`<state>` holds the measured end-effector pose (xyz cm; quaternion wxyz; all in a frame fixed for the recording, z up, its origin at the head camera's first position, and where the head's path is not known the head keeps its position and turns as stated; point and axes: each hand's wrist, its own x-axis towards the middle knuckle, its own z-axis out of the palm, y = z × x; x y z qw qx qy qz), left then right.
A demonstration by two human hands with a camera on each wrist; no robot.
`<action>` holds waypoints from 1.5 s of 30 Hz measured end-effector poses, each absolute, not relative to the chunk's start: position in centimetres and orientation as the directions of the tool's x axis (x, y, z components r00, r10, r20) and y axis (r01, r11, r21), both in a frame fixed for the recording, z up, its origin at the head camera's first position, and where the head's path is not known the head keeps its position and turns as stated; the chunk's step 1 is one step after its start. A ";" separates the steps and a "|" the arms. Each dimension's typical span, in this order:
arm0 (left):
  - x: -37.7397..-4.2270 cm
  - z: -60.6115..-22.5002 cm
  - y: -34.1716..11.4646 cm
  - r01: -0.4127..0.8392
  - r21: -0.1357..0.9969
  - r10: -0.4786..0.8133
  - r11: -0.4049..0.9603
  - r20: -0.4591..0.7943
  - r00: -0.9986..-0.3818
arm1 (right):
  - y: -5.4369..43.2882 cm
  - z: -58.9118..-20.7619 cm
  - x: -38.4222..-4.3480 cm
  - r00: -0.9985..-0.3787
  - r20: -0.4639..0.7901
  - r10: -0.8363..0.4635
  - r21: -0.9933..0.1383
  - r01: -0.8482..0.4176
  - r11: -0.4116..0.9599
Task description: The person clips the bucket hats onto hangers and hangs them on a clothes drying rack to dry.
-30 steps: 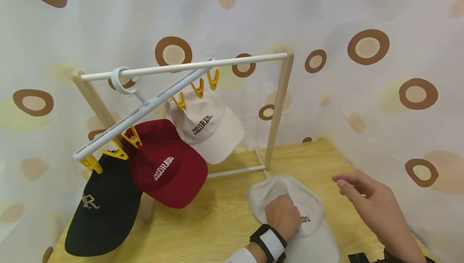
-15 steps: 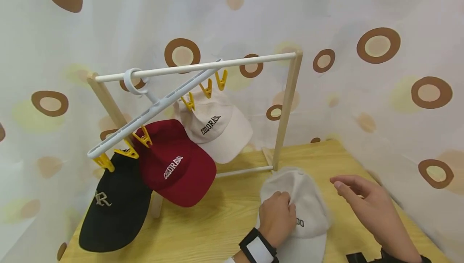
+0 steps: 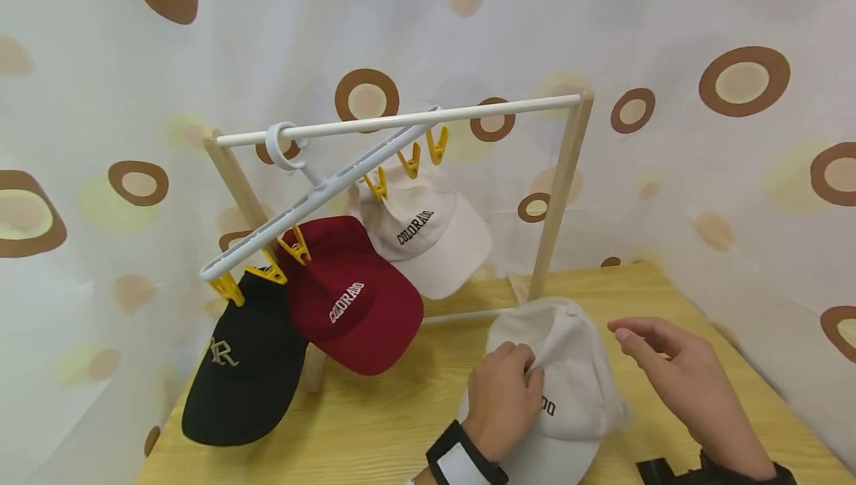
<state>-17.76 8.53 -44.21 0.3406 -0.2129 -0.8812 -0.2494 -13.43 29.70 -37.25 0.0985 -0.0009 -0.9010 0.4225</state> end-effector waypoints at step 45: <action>-15.6 -40.9 -1.9 0.432 0.369 0.053 0.823 0.707 -0.705 | 17.8 -25.8 -29.3 -0.922 0.326 -0.208 -0.538 -0.362 0.761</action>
